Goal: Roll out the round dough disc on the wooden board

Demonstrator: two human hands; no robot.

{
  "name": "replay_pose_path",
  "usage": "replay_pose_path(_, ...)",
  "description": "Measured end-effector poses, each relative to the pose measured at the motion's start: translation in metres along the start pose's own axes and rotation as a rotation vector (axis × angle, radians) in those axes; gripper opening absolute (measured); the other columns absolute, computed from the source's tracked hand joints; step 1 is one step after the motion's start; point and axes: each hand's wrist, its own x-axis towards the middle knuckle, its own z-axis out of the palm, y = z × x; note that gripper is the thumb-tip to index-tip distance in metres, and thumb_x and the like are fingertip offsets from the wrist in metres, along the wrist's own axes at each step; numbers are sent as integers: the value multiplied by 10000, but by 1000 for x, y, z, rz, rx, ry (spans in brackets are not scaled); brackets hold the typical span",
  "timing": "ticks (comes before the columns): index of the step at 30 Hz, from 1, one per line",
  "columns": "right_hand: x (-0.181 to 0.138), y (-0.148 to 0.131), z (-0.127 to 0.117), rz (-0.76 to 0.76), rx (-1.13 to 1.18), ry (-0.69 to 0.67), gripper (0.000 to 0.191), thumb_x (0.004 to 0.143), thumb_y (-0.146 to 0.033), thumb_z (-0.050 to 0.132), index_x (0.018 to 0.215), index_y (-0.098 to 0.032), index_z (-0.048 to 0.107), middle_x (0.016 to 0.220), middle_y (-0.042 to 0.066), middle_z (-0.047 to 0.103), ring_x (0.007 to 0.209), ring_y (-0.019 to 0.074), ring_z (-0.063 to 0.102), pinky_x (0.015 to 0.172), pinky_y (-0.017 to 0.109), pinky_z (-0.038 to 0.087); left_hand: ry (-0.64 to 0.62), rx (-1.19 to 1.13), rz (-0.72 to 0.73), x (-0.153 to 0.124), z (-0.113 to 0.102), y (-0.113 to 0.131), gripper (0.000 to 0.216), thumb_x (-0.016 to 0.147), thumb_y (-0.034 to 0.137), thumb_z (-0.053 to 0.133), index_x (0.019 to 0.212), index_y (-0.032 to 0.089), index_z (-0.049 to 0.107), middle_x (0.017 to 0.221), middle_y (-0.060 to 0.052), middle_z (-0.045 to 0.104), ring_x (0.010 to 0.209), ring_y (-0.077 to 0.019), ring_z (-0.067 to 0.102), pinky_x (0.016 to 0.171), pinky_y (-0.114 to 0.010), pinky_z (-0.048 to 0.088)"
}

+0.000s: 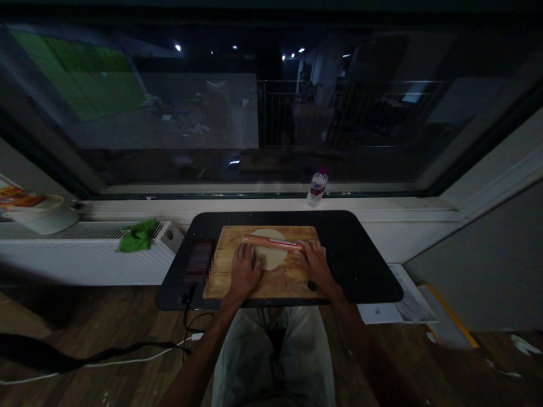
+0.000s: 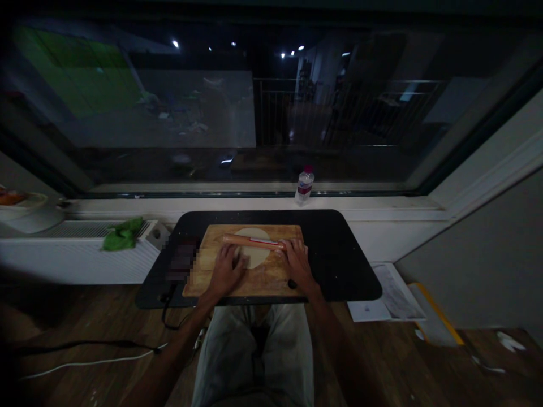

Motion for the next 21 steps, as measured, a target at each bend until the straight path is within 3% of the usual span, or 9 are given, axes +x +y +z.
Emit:
replay_pose_path(4, 0, 1, 1, 16, 13, 16, 338, 1155, -410, 495, 1418, -273, 656, 1316, 120, 693, 1284, 331, 596, 1092, 489, 487, 41, 44, -51, 8, 7, 0, 481, 1095, 427, 544, 1468, 139, 644, 1630, -234, 584, 1607, -403, 451, 1353, -654, 359)
replay_pose_path(8, 0, 1, 1, 21, 7, 22, 353, 1150, -394, 495, 1451, -288, 645, 1323, 118, 693, 1265, 334, 599, 1083, 492, 486, -39, 10, 40, 24, 9, -1, 420, 1069, 446, 600, 1396, 200, 696, 1562, -178, 654, 1547, -373, 523, 1356, -609, 381)
replay_pose_path(13, 2, 2, 1, 26, -4, 28, 349, 1157, -391, 481, 1438, -271, 650, 1361, 129, 689, 1268, 335, 593, 1077, 484, 477, -179, -39, 113, 51, 12, -2, 508, 1016, 492, 687, 1428, 196, 705, 1486, -157, 716, 1451, -354, 612, 1291, -549, 469)
replay_pose_path(17, 3, 1, 2, 61, -34, 44, 369, 1164, -409, 478, 1451, -250, 646, 1353, 147, 694, 1256, 339, 599, 1063, 480, 478, -303, -84, 170, 67, 18, 7, 574, 982, 547, 738, 1446, 212, 707, 1446, -128, 755, 1386, -355, 664, 1253, -538, 506)
replay_pose_path(21, 2, -4, 0, 76, -85, 39, 352, 1170, -399, 479, 1423, -240, 664, 1349, 151, 730, 1264, 337, 613, 1092, 488, 445, -336, -116, 234, 73, 24, 20, 527, 982, 523, 756, 1422, 235, 721, 1461, -115, 747, 1385, -350, 667, 1239, -519, 527)
